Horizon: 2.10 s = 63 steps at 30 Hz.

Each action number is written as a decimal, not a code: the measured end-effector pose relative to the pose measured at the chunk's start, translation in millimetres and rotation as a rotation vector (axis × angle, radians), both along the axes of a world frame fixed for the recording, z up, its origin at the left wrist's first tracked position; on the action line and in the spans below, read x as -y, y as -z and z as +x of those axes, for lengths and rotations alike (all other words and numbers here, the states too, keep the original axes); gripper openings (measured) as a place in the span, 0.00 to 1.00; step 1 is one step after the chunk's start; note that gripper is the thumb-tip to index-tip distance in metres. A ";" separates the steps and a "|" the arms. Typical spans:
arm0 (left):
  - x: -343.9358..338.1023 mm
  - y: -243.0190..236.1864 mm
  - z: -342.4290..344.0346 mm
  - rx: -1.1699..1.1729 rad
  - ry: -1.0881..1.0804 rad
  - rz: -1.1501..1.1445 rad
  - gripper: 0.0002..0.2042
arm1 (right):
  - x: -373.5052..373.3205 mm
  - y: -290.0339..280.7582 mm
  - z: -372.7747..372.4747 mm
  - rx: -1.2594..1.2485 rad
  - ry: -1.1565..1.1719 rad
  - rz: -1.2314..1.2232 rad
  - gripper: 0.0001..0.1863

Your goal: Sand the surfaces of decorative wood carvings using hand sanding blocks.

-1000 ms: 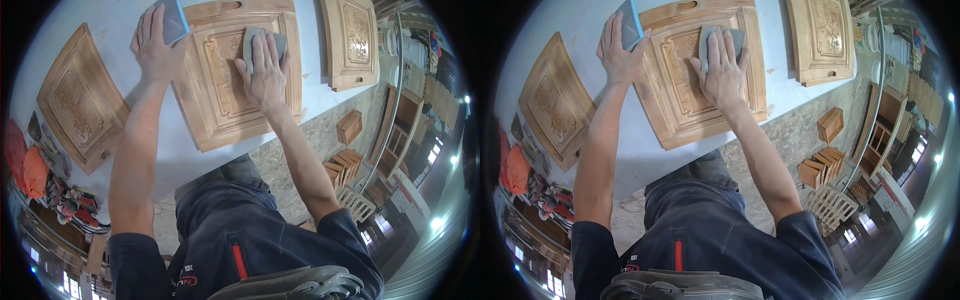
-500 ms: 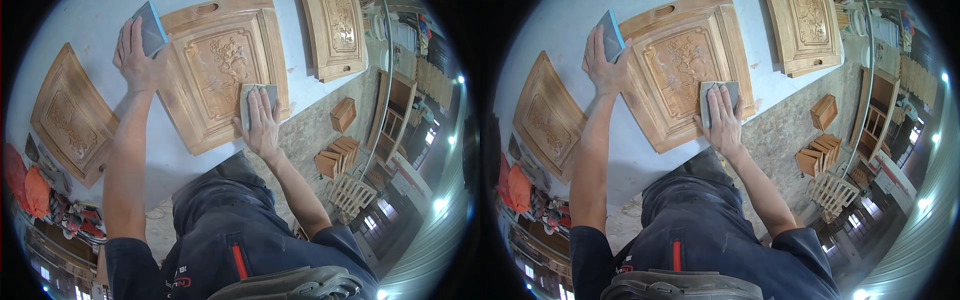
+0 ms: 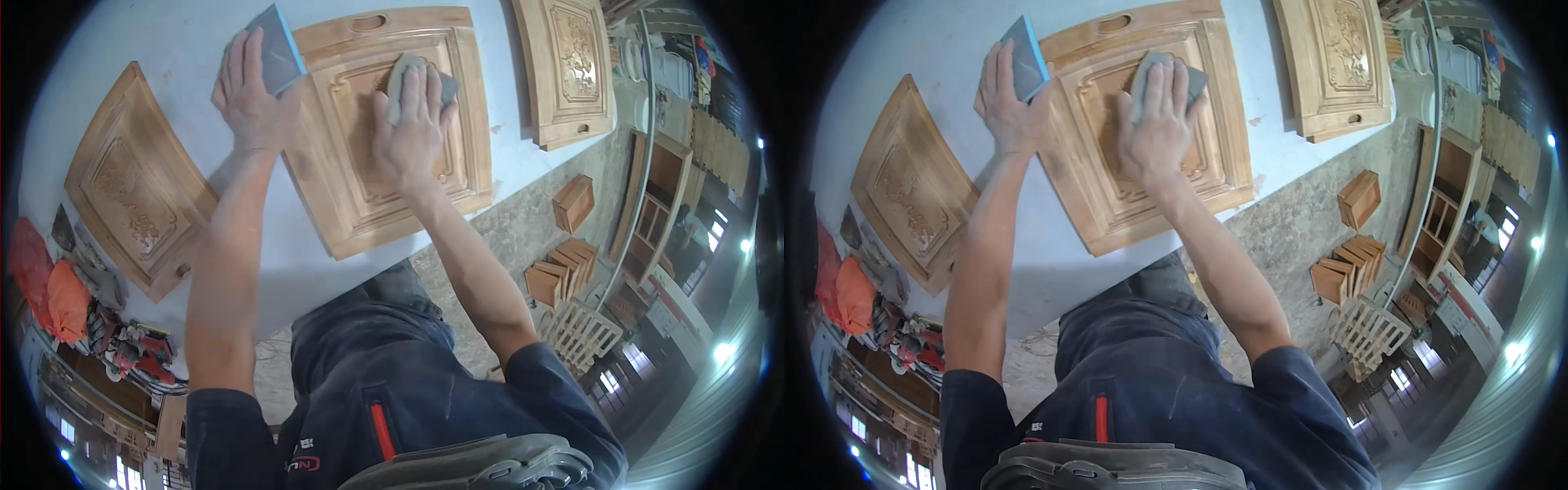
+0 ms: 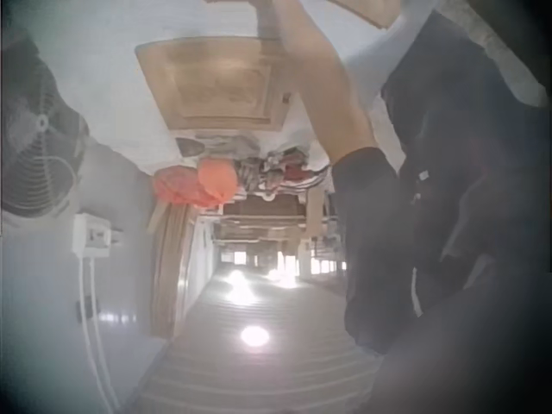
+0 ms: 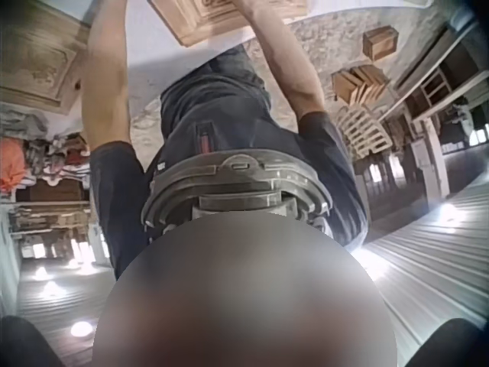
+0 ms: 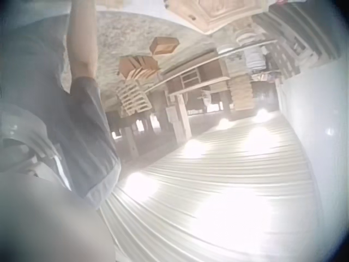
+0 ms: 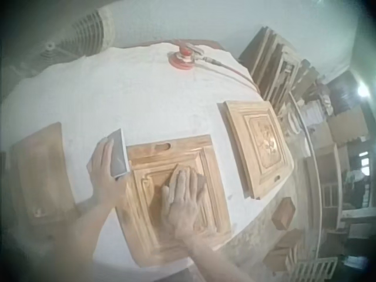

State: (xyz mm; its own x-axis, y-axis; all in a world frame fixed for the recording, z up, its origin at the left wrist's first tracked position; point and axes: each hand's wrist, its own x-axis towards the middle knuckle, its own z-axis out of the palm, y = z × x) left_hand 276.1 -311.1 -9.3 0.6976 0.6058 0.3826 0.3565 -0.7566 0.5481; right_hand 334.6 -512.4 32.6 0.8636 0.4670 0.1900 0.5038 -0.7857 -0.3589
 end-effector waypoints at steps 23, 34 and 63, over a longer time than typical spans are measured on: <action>-9.7 6.2 -11.9 -0.010 0.009 -0.049 0.38 | 72.4 -14.2 -77.0 -0.146 -0.433 0.020 0.35; -10.6 -38.0 0.1 -0.588 0.023 -0.248 0.41 | 98.2 -26.4 -130.3 -0.204 -0.399 -0.078 0.37; -3.7 -15.7 -6.2 -0.090 0.047 0.003 0.40 | 125.6 -16.9 -146.2 -0.138 -0.414 -0.136 0.36</action>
